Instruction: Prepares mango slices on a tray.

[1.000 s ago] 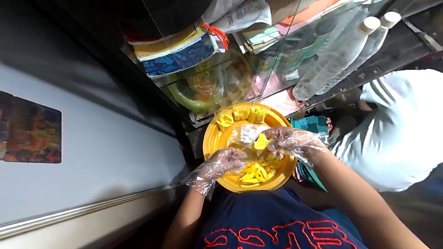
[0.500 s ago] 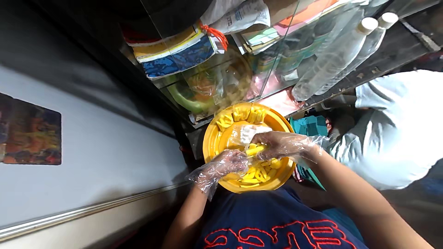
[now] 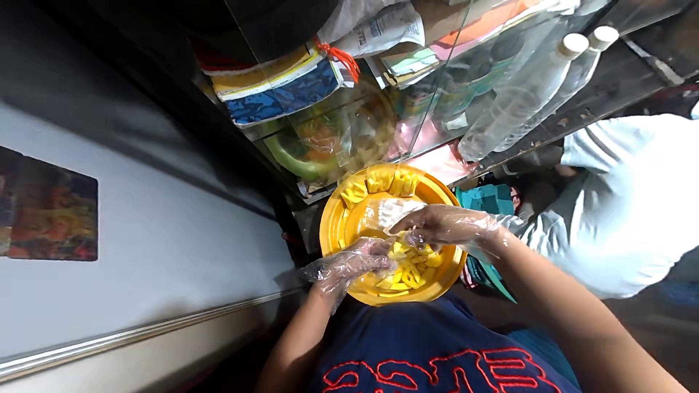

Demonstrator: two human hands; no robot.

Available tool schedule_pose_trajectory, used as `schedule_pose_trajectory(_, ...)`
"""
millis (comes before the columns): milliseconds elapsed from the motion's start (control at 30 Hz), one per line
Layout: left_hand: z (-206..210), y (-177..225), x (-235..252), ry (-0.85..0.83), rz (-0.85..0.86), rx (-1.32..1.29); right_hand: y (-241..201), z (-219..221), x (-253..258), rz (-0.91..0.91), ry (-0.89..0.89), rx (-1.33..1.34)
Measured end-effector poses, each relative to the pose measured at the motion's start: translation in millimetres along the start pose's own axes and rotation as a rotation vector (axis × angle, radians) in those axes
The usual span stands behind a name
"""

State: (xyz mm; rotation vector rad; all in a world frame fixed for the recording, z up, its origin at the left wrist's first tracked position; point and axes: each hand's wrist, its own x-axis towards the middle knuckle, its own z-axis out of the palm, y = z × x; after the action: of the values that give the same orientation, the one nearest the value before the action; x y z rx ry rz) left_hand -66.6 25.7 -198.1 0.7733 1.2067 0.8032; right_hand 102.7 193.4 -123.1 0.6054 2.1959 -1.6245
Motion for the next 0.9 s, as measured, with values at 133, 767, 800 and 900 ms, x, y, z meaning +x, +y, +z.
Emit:
schedule_pose_trajectory(133, 3, 3, 1, -0.016, 0.0, -0.076, 11, 2, 5, -0.054, 0.082, 0.033)
schedule_pose_trajectory(767, 6, 8, -2, 0.016, -0.046, -0.133, 17, -2, 6, -0.155, 0.041, -0.076)
schedule_pose_trajectory(800, 5, 9, -1, 0.013, -0.053, -0.101, 13, -1, 7, -0.145, 0.037, -0.082)
schedule_pose_trajectory(900, 7, 14, 0, 0.023, -0.112, 0.008, 6, 6, 13, -0.138, 0.004, -0.104)
